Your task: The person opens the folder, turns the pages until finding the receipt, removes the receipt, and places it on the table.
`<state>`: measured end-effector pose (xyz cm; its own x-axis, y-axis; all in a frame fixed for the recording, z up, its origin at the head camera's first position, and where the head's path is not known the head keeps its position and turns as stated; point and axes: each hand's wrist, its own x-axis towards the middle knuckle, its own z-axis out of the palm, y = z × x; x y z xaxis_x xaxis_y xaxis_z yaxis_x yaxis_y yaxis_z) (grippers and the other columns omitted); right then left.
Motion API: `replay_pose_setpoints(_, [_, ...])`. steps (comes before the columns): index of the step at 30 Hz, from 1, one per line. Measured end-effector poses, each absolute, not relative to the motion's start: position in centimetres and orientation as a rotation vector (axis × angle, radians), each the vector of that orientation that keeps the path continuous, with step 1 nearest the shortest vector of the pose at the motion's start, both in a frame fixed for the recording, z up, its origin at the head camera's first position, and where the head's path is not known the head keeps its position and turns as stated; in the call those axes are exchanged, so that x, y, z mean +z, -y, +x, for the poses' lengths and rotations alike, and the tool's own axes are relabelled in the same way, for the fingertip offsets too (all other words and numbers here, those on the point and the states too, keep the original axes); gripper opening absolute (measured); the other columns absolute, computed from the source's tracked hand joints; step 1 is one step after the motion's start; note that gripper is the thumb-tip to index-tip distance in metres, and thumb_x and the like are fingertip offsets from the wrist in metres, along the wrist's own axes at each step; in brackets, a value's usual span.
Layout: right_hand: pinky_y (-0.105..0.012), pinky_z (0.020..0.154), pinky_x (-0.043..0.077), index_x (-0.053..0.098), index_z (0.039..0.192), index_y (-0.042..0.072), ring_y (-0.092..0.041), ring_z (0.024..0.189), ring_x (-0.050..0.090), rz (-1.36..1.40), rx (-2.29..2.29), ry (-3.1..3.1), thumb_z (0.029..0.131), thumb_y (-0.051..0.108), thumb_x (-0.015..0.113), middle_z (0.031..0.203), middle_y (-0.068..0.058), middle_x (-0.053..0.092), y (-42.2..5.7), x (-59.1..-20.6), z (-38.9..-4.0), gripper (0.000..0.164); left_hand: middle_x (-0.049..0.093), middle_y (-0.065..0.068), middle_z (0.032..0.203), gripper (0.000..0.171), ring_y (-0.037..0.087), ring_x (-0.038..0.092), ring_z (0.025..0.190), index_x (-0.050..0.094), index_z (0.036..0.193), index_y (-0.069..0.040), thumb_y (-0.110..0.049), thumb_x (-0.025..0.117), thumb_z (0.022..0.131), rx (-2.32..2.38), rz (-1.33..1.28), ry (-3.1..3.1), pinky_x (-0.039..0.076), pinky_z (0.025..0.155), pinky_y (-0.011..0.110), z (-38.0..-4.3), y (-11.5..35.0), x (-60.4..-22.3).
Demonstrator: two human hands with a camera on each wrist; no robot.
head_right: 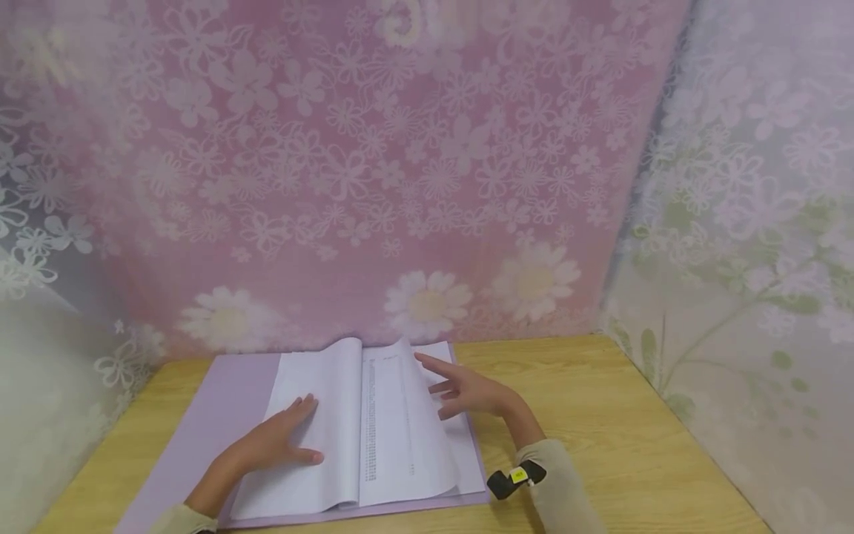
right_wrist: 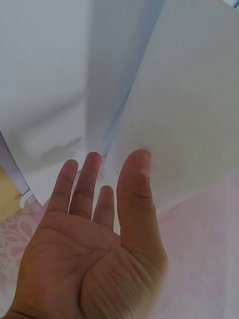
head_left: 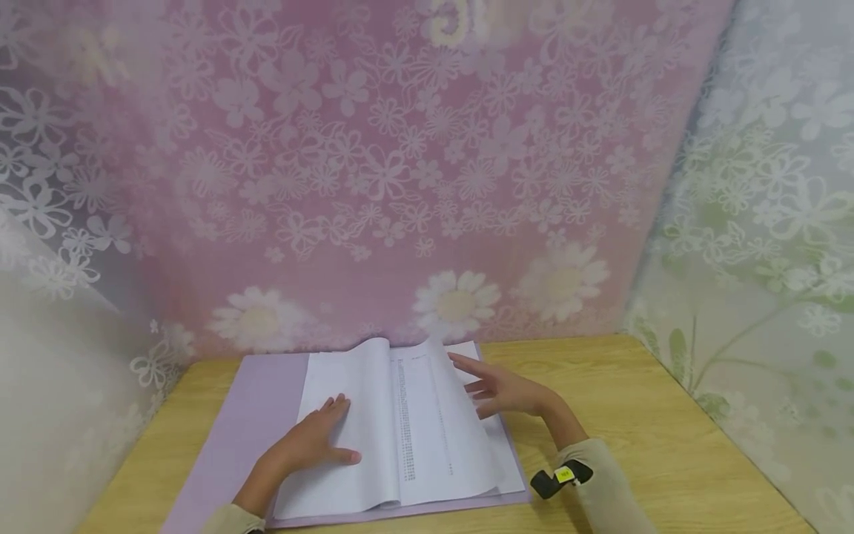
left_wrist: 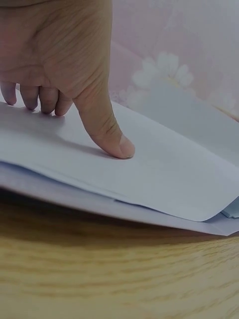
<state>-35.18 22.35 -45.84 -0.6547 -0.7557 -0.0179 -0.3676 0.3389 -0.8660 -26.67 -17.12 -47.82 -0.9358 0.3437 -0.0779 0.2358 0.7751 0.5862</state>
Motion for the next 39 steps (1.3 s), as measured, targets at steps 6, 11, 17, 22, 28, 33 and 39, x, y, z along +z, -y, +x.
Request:
replay_pose_setpoints(6, [-0.058, 0.115, 0.042, 0.014, 0.165, 0.034, -0.046, 0.144, 0.043, -0.985, -1.213, -2.178, 0.083, 0.009, 0.078, 0.173, -0.007, 0.009, -22.2, -45.6, -34.8, 0.107, 0.029, 0.025, 0.164, 0.109, 0.047, 0.023, 0.153, 0.036, 0.155, 0.004, -0.046, 0.088, 0.074, 0.89, 0.435, -2.791, 0.024, 0.121, 0.068, -26.6, 17.0, -47.8])
replay_pose_setpoints(11, [-0.059, 0.117, 0.039, 0.011, 0.165, 0.031, -0.045, 0.145, 0.042, -1.009, -1.227, -2.133, 0.084, 0.008, 0.08, 0.173, -0.007, 0.008, -22.1, -45.5, -34.5, 0.109, 0.029, 0.025, 0.164, 0.109, 0.048, 0.024, 0.153, 0.037, 0.154, 0.005, -0.045, 0.089, 0.073, 0.895, 0.445, -2.797, 0.026, 0.119, 0.068, -26.5, 17.1, -47.5])
replay_pose_setpoints(17, [-0.06, 0.118, 0.037, 0.009, 0.166, 0.03, -0.044, 0.146, 0.042, -1.01, -1.24, -2.11, 0.084, 0.012, 0.084, 0.173, -0.011, 0.006, -21.6, -45.6, -34.6, 0.113, 0.031, 0.024, 0.164, 0.108, 0.046, 0.025, 0.153, 0.036, 0.155, 0.003, -0.048, 0.087, 0.074, 0.903, 0.439, -2.813, 0.027, 0.12, 0.067, -26.6, 17.4, -47.3])
replay_pose_setpoints(22, [-0.058, 0.119, 0.037, 0.009, 0.165, 0.035, -0.041, 0.147, 0.042, -0.977, -1.215, -2.118, 0.082, 0.017, 0.087, 0.174, -0.005, 0.002, -21.1, -45.7, -34.4, 0.116, 0.036, 0.026, 0.161, 0.102, 0.047, 0.031, 0.15, 0.038, 0.156, -0.001, -0.051, 0.082, 0.08, 0.946, 0.41, -2.847, 0.031, 0.119, 0.064, -26.8, 17.3, -47.2])
replay_pose_setpoints(28, [-0.058, 0.118, 0.039, 0.007, 0.165, 0.034, -0.04, 0.146, 0.043, -1.027, -1.199, -2.118, 0.081, 0.023, 0.088, 0.174, -0.004, 0.001, -20.4, -45.9, -34.4, 0.117, 0.04, 0.023, 0.16, 0.09, 0.045, 0.035, 0.149, 0.04, 0.155, -0.001, -0.052, 0.073, 0.089, 1.052, 0.42, -2.87, 0.031, 0.12, 0.062, -27.3, 17.3, -47.3])
replay_pose_setpoints(33, [-0.056, 0.118, 0.04, 0.007, 0.165, 0.034, -0.038, 0.145, 0.045, -1.022, -1.201, -2.116, 0.08, 0.026, 0.089, 0.174, -0.003, 0.0, -19.9, -46.0, -34.1, 0.119, 0.04, 0.018, 0.161, 0.085, 0.04, 0.034, 0.151, 0.039, 0.156, -0.005, -0.054, 0.067, 0.094, 1.155, 0.447, -2.873, 0.03, 0.122, 0.058, -27.3, 16.9, -47.3])
replay_pose_setpoints(39, [-0.055, 0.119, 0.039, 0.008, 0.165, 0.035, -0.036, 0.145, 0.045, -0.996, -1.198, -2.133, 0.079, 0.028, 0.09, 0.174, 0.0, 0.002, -19.2, -46.0, -33.4, 0.118, 0.031, 0.01, 0.167, 0.084, 0.035, 0.027, 0.155, 0.029, 0.162, -0.016, -0.057, 0.062, 0.096, 1.352, 0.429, -2.797, 0.025, 0.124, 0.06, -26.9, 15.5, -46.8])
